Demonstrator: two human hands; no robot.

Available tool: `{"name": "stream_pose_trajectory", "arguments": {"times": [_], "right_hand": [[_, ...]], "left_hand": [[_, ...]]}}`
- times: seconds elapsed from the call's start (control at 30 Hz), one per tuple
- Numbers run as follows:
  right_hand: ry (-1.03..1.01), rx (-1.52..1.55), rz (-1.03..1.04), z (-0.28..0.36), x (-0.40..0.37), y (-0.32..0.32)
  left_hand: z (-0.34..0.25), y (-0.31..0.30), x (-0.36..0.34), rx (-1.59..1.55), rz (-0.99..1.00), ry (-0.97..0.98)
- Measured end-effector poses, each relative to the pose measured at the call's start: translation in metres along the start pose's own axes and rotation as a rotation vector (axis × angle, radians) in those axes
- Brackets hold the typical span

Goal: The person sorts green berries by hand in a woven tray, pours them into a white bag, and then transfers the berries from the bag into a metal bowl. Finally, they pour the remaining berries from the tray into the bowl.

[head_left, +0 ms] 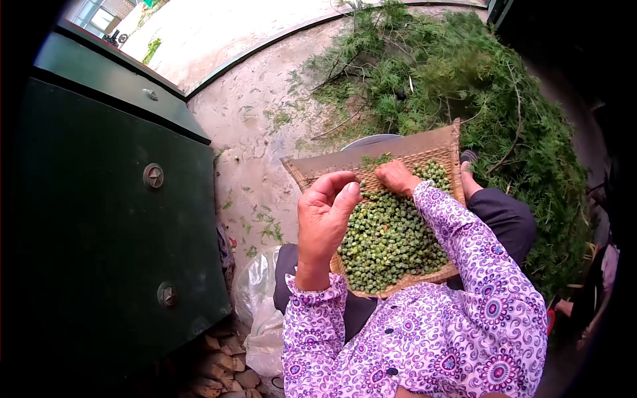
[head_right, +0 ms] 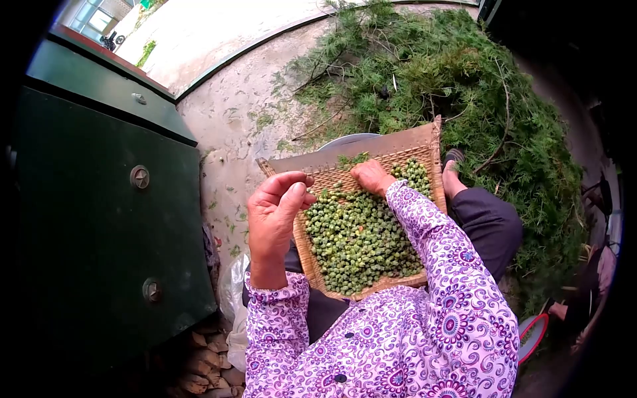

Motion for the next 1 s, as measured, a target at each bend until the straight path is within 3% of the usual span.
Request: {"name": "stream_pose_trajectory", "arguments": {"times": [0.13,0.23,0.4,0.6,0.8,0.9,1.0], "right_hand": [[0.158,-0.062,-0.114,-0.009,0.018,-0.022],[0.219,0.213,-0.082,0.010,0.023,-0.028],[-0.039,0.155,-0.027,0.067,0.039,0.003],[-0.083,0.256,0.000,0.074,0.044,0.033],[-0.172,0.345,-0.175,0.074,0.041,0.034],[0.214,0.385,-0.119,0.054,0.035,-0.013],[0.300,0.243,-0.217,0.003,0.027,-0.024]], "left_hand": [[-0.002,-0.001,0.000,-0.024,-0.001,0.009],[-0.005,-0.005,-0.001,-0.030,-0.016,0.015],[-0.008,-0.007,0.000,-0.029,-0.052,0.070],[-0.010,-0.007,0.000,-0.042,-0.041,0.071],[-0.011,-0.009,0.000,-0.015,-0.055,0.094],[-0.013,-0.010,-0.002,-0.048,-0.054,0.089],[-0.012,-0.009,-0.003,-0.028,-0.049,0.080]]}}
Point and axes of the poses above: each hand's wrist, its own x-axis towards the middle knuckle, its own y-axis out of the palm, z = x × y, the point moved 9 cm from there along x, towards the middle knuckle, and after that the axes turned 7 degrees about -z, right-handed, at the moved point
